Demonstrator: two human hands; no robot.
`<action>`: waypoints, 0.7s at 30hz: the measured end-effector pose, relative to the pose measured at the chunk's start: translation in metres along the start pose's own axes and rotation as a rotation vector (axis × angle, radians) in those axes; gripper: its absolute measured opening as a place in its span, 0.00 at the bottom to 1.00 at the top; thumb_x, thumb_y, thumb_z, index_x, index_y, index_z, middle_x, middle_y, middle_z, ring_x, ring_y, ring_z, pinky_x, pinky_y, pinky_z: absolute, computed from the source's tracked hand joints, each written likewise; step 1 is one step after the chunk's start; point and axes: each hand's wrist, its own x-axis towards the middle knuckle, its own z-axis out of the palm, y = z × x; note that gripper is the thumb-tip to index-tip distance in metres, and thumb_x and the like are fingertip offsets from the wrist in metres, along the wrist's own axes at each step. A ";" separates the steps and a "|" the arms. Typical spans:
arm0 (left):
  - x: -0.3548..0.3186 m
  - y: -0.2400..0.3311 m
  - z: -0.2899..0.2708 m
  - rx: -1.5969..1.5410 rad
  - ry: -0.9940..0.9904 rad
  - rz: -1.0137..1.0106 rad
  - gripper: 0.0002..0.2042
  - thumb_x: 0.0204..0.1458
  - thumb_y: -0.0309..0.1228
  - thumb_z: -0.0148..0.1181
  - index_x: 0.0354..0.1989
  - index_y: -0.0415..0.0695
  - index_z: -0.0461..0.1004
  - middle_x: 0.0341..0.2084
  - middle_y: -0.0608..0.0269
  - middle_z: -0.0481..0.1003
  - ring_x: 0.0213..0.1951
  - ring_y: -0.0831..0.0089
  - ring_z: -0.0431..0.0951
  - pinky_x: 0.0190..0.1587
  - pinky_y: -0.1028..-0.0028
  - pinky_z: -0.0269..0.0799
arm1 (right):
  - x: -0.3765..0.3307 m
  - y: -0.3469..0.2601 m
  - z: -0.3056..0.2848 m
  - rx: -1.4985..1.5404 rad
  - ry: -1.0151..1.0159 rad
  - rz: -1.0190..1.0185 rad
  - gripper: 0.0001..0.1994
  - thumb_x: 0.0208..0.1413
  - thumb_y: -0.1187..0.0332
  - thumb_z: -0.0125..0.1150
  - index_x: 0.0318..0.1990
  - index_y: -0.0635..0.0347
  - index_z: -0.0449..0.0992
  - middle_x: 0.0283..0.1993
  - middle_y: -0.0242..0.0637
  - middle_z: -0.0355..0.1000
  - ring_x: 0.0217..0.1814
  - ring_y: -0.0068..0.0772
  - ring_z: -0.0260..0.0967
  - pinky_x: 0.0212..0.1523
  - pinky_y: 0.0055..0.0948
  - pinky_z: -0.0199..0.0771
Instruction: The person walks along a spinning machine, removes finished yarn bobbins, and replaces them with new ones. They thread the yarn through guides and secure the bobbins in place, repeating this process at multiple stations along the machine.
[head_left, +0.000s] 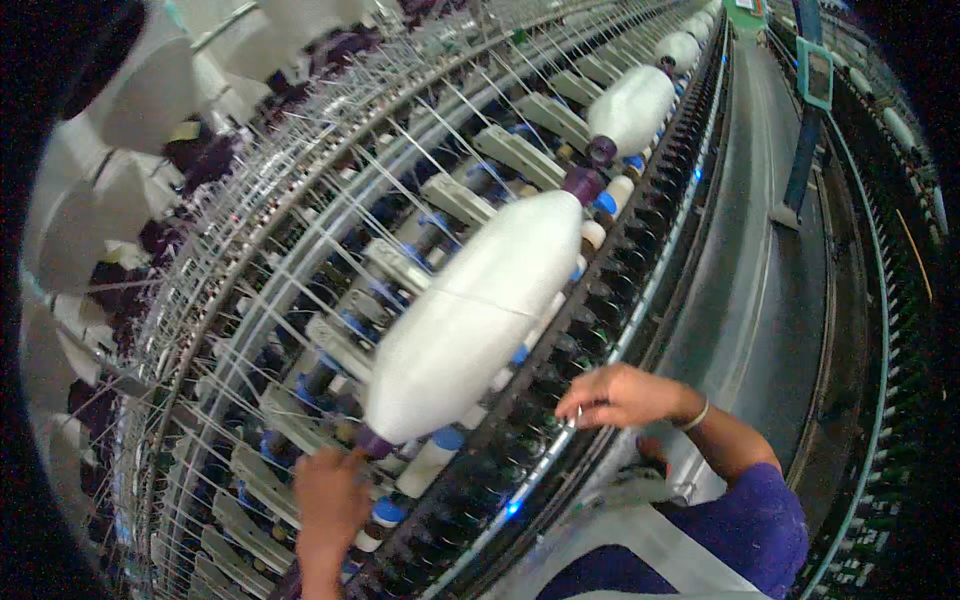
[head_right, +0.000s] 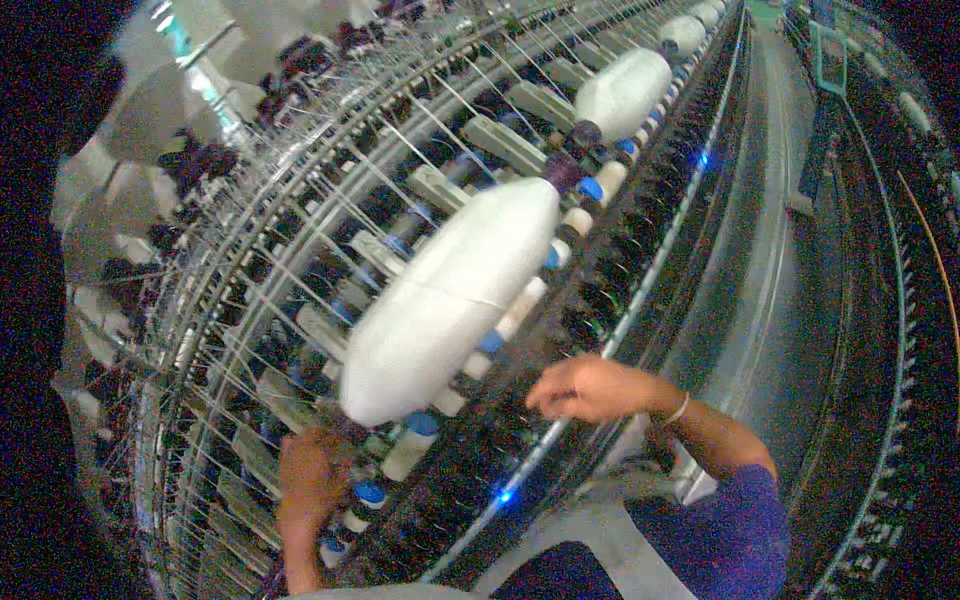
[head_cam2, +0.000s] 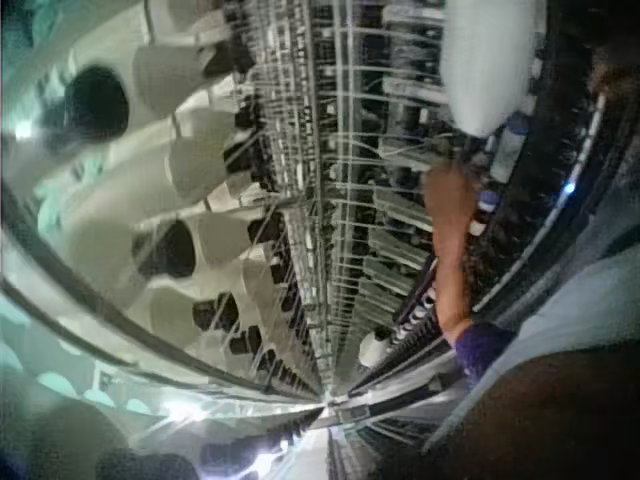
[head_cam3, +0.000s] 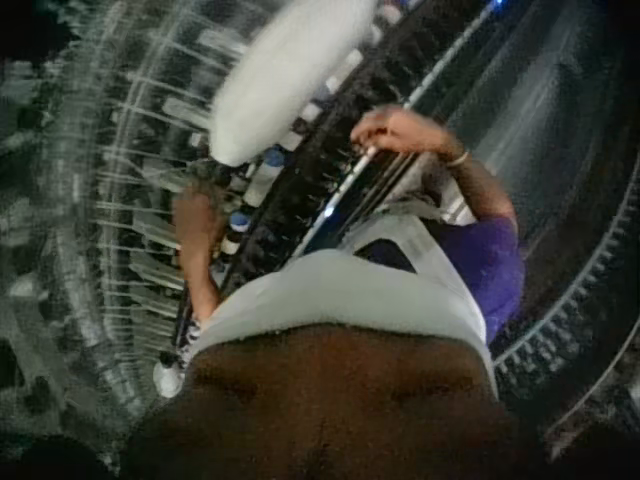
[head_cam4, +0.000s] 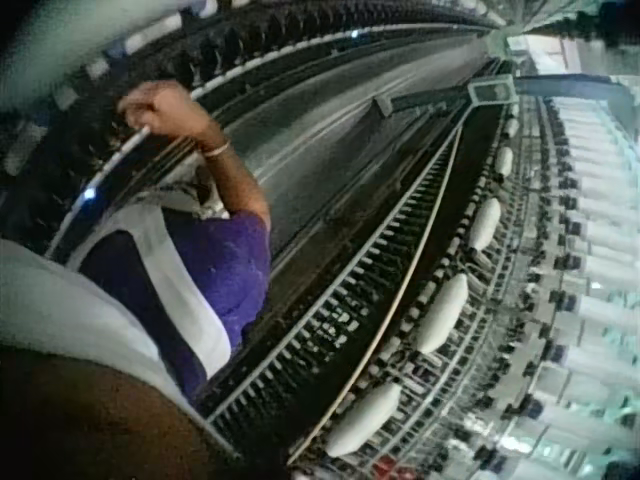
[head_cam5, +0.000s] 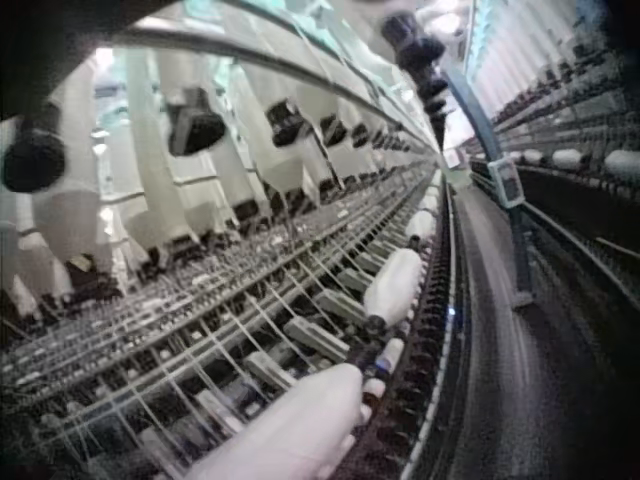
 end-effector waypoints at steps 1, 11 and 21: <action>-0.008 0.004 -0.014 -0.065 0.090 -0.010 0.22 0.39 0.27 0.65 0.47 0.44 0.76 0.34 0.54 0.73 0.43 0.54 0.71 0.47 0.60 0.64 | -0.002 0.007 -0.013 0.003 0.052 -0.018 0.09 0.56 0.66 0.58 0.42 0.57 0.78 0.42 0.40 0.76 0.44 0.42 0.74 0.46 0.37 0.74; 0.093 0.187 -0.041 -0.117 0.587 -0.213 0.30 0.51 0.36 0.63 0.64 0.43 0.63 0.61 0.48 0.62 0.63 0.50 0.61 0.63 0.56 0.56 | -0.067 0.155 -0.068 -0.335 -0.066 -0.243 0.13 0.50 0.62 0.61 0.43 0.54 0.76 0.38 0.41 0.73 0.40 0.46 0.74 0.41 0.42 0.75; 0.175 0.234 -0.020 0.060 0.583 -0.262 0.30 0.58 0.46 0.55 0.65 0.43 0.62 0.63 0.48 0.60 0.63 0.51 0.60 0.63 0.51 0.55 | -0.211 0.269 -0.134 -0.327 -0.310 0.285 0.15 0.50 0.64 0.63 0.44 0.58 0.74 0.40 0.43 0.73 0.44 0.48 0.73 0.44 0.43 0.74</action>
